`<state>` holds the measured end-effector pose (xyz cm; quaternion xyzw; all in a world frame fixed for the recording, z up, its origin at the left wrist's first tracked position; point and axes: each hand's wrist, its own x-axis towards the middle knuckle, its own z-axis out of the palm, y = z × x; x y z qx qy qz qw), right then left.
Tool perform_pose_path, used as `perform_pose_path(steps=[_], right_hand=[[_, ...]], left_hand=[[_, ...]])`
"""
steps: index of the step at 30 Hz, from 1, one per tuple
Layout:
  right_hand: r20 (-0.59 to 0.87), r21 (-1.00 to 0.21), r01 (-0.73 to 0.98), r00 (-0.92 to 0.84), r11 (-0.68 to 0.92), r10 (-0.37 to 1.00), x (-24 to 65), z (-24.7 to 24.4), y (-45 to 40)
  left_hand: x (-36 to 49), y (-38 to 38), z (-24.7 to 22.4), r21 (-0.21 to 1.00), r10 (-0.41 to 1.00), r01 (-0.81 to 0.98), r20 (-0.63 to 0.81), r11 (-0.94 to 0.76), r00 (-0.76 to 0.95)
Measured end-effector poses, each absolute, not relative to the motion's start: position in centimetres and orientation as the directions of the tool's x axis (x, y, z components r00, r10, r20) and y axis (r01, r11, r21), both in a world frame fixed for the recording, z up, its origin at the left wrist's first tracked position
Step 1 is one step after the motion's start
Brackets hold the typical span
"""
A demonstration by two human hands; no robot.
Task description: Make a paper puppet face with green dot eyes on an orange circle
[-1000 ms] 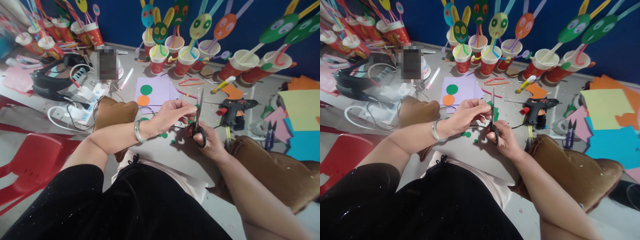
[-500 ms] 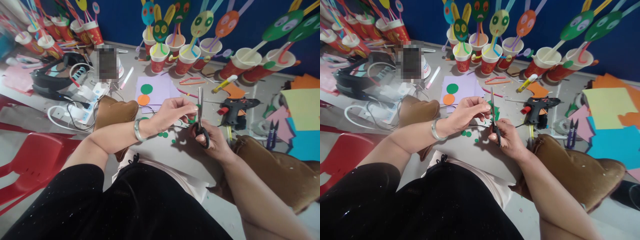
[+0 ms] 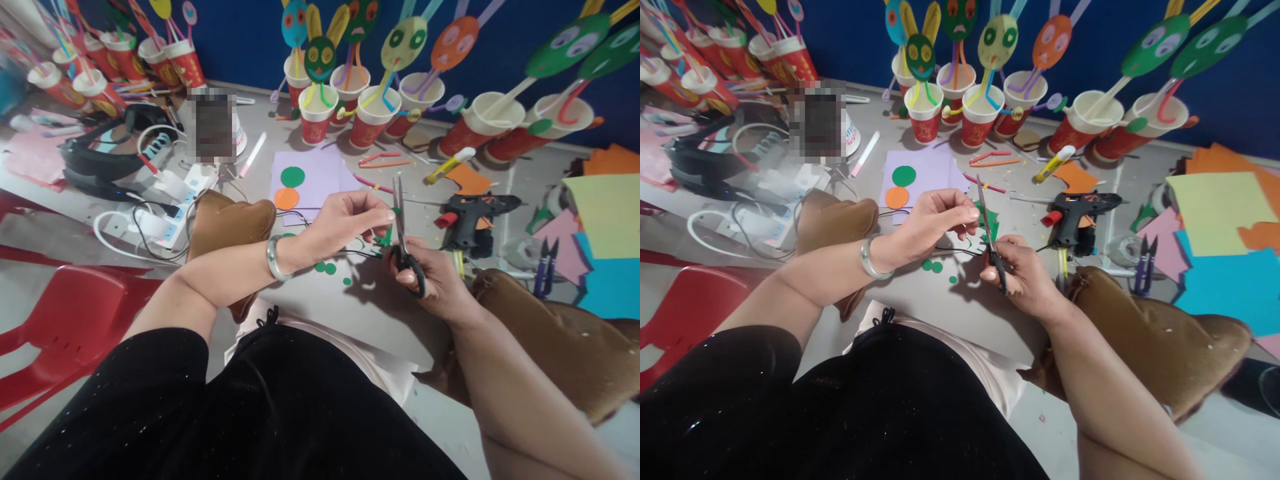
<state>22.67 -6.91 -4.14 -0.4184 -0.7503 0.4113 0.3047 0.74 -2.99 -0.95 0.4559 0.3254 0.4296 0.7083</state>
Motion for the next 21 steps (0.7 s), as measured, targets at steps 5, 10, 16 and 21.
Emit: perform_pose_path(steps=[5,10,16,21], right_hand=[[0.096,-0.887,0.358,-0.472,0.29,0.876,22.7,-4.17,-6.88],[0.095,-0.891,0.349,-0.481,0.29,0.872,22.79,-3.96,-6.82],[0.109,-0.895,0.326,-0.499,0.303,0.859,23.13,-3.62,-6.7],[0.112,-0.897,0.324,-0.493,0.301,0.863,23.21,-3.49,-6.71]], left_hand=[[0.68,-2.98,-0.81,0.935,0.904,-0.293,-0.062,0.201,0.423],[0.72,-2.95,-0.88,0.928,0.907,-0.313,-0.057,0.202,0.417],[0.68,-2.83,-0.82,0.921,0.914,-0.342,-0.036,0.187,0.404],[0.67,-2.81,-0.61,0.926,0.916,-0.322,-0.058,0.198,0.397]])
